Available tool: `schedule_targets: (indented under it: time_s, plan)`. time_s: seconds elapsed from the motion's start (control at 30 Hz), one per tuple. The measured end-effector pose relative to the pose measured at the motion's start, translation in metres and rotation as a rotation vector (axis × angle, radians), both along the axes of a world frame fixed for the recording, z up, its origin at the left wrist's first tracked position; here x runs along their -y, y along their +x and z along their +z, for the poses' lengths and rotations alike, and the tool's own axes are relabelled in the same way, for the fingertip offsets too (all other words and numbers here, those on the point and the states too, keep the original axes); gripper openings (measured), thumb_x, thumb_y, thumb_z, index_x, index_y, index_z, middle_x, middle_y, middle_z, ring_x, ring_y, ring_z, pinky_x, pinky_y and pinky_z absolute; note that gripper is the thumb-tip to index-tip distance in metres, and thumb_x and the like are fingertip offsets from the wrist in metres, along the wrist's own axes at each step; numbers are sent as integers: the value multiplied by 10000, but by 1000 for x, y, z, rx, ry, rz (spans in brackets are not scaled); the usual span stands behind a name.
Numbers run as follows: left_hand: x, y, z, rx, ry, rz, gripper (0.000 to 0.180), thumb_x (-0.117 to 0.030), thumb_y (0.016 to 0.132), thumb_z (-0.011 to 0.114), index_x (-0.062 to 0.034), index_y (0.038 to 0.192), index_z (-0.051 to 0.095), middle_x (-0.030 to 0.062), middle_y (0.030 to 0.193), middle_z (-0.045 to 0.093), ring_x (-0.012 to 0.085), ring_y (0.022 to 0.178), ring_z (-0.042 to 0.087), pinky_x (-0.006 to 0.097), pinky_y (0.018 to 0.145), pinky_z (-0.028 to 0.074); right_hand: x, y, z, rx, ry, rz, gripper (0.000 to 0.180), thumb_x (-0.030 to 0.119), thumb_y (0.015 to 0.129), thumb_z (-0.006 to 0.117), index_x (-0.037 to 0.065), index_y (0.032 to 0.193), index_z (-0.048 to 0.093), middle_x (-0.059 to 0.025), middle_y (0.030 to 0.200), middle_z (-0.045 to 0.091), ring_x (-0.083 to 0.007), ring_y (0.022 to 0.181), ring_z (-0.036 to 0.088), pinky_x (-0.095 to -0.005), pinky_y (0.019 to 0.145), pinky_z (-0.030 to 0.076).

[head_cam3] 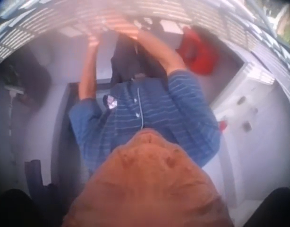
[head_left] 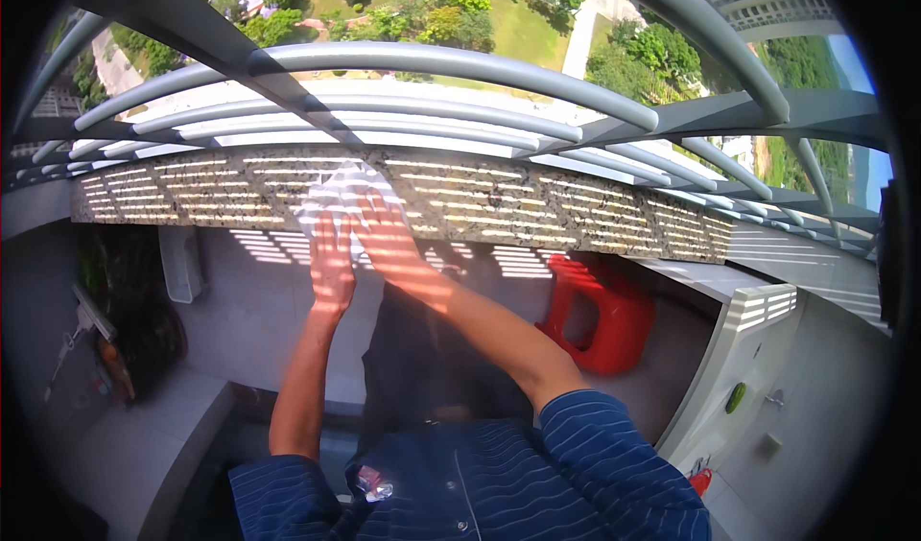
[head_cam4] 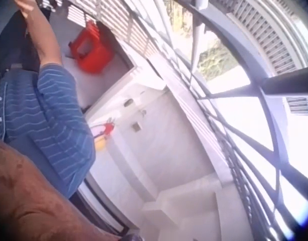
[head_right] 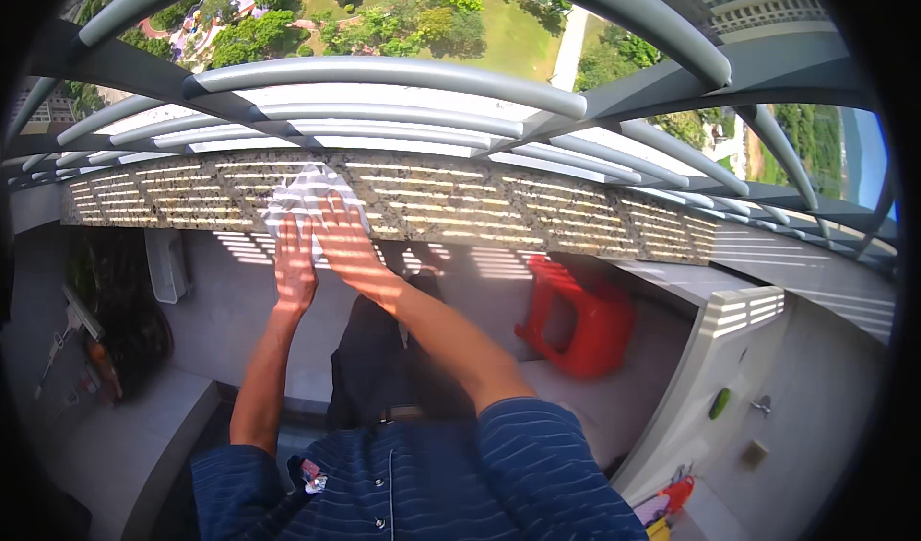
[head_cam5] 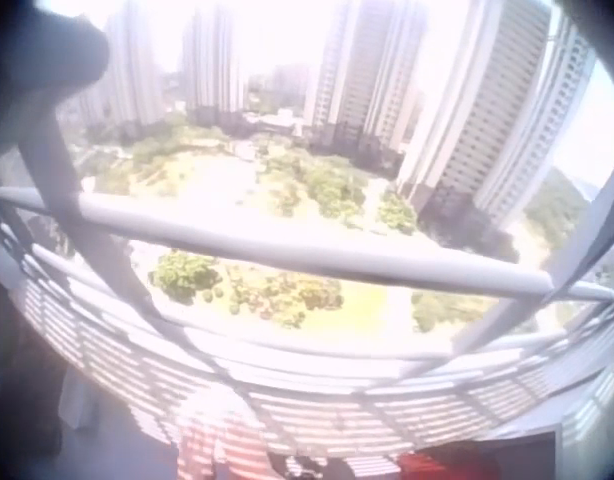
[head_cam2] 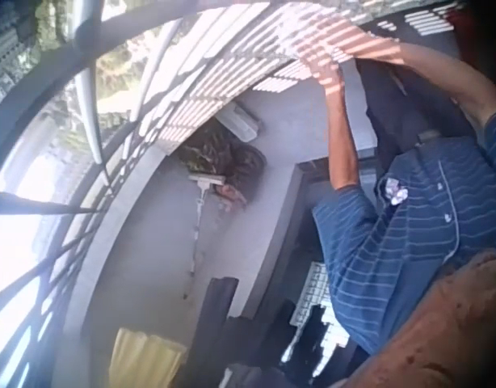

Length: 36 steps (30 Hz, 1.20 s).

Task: The person walks to a balcony sink, picks up a cloth, and folds it. They wipe the balcony ledge, tiled wall, and railing with the cloth, then return to fold the cloth at the sink.

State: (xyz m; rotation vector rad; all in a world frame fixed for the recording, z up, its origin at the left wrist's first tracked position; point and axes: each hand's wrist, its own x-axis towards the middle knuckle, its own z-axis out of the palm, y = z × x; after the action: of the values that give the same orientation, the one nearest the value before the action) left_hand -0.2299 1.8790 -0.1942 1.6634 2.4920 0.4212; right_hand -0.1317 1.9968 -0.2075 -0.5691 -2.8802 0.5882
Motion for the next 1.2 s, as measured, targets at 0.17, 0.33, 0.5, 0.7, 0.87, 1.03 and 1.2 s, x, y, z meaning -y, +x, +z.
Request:
schedule_targets:
  time_s: [0.17, 0.33, 0.5, 0.7, 0.87, 1.03, 1.2]
  plan:
    - [-42, 98, -10, 20, -139, -152, 669, -89, 807, 515, -93, 1458, 359, 226, 1546, 218, 353, 1455, 175, 547, 1149, 148, -40, 121, 27, 111, 48, -29, 505, 195, 837, 551, 87, 1329, 513, -191, 1448, 396, -372, 1388, 303, -548, 1096, 263]
    - [-137, 218, -24, 281, -1, -390, 482, -164, 813, 572, -54, 1281, 530, 256, 1431, 398, 379, 1368, 348, 626, 1073, 249, -73, 256, 27, 136, 128, -364, 538, -61, 818, 462, 59, 1341, 507, -234, 1439, 398, -416, 1367, 320, -494, 1092, 306]
    - [-188, 271, -38, 516, 250, -402, 538, -377, 937, 396, -172, 1433, 417, 93, 1493, 395, 309, 1416, 286, 624, 1106, 171, -79, 299, 21, 97, 176, -501, 537, 10, 811, 511, 68, 1344, 508, -270, 1406, 411, -428, 1326, 368, -514, 1094, 301]
    - [-163, 156, -84, -27, 364, -309, 455, -357, 970, 367, -176, 1370, 488, 17, 1411, 500, 215, 1364, 374, 528, 1169, 136, -62, 192, 9, 107, 156, -396, 548, 50, 797, 546, 72, 1343, 510, -292, 1384, 422, -441, 1301, 391, -524, 1093, 300]
    - [-118, 23, -56, -42, 371, -310, 319, -218, 847, 549, -91, 1112, 672, 123, 1249, 614, 280, 1229, 529, 608, 1075, 304, -58, 65, 7, 163, 152, -292, 599, 70, 751, 610, 115, 1343, 530, -306, 1317, 470, -467, 1254, 425, -507, 1067, 350]
    - [-44, -117, -42, -62, 282, -182, 370, -236, 898, 487, -177, 1248, 593, 71, 1345, 561, 233, 1306, 470, 605, 1107, 251, -11, -66, -4, 214, 163, -181, 671, 93, 731, 648, 160, 1381, 497, -303, 1396, 399, -484, 1276, 396, -516, 1041, 370]
    - [24, -234, -22, -224, -72, -83, 460, -278, 927, 438, -199, 1380, 457, 45, 1501, 386, 194, 1413, 311, 533, 1168, 163, 45, -203, 21, 269, 217, -124, 612, 210, 823, 614, 164, 1413, 457, -242, 1406, 435, -392, 1340, 372, -509, 1121, 249]
